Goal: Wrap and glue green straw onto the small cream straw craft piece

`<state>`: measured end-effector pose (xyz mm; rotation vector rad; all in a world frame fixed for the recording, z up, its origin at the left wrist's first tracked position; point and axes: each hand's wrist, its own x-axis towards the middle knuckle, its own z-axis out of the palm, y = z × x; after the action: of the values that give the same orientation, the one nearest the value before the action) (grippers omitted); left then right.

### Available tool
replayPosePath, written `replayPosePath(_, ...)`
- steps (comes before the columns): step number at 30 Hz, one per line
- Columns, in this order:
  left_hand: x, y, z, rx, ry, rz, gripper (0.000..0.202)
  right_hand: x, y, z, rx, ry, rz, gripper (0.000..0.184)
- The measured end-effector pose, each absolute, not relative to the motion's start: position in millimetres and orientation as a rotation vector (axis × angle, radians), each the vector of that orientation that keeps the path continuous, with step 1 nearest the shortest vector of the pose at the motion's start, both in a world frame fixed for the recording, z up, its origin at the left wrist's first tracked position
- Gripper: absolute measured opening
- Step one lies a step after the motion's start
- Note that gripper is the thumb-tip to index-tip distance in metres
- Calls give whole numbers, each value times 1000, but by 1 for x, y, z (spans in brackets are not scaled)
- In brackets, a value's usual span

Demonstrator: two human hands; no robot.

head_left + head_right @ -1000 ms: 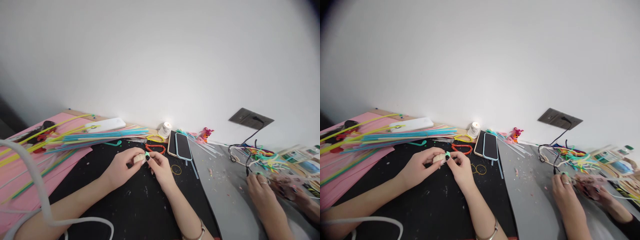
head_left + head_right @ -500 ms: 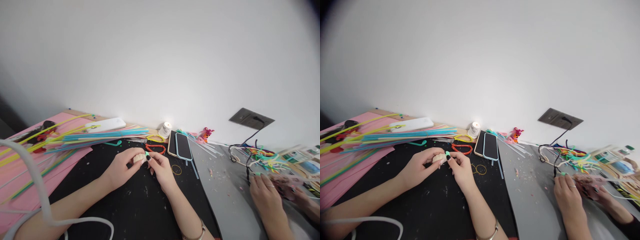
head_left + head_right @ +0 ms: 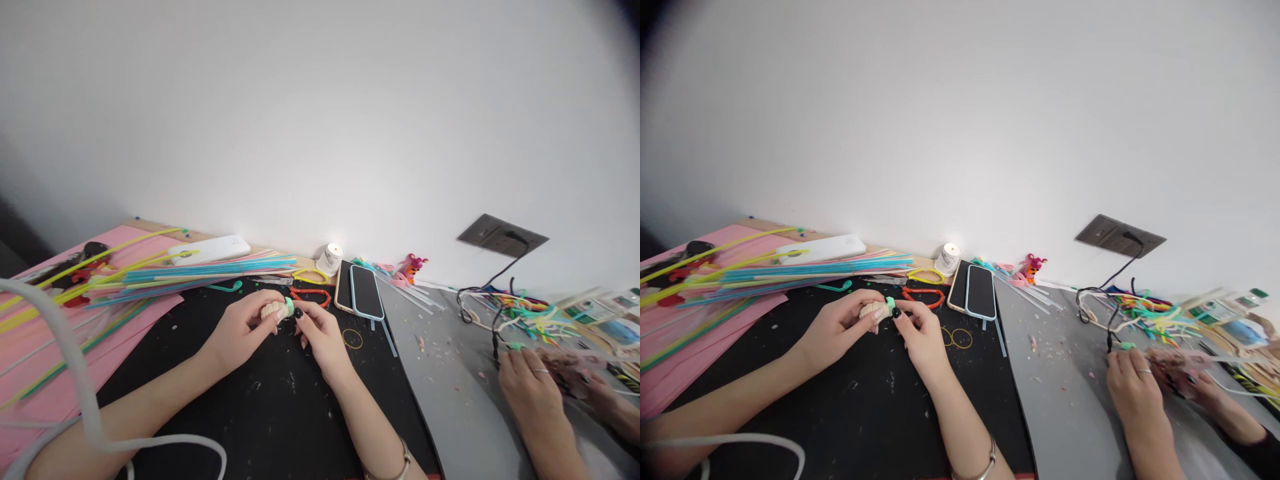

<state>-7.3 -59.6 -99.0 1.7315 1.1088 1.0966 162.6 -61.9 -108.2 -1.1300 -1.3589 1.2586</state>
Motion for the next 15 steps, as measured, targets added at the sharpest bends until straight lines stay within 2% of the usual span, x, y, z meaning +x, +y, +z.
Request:
replayPosePath(8, -6, -54, -107, 1580, 1030, 1116, 17, 167, -62, -100, -971, -1227, 1064, 13)
replayPosePath(15, -6, -56, -107, 1565, 1036, 1093, 17, 165, -64, -96, -930, -1074, 1260, 14)
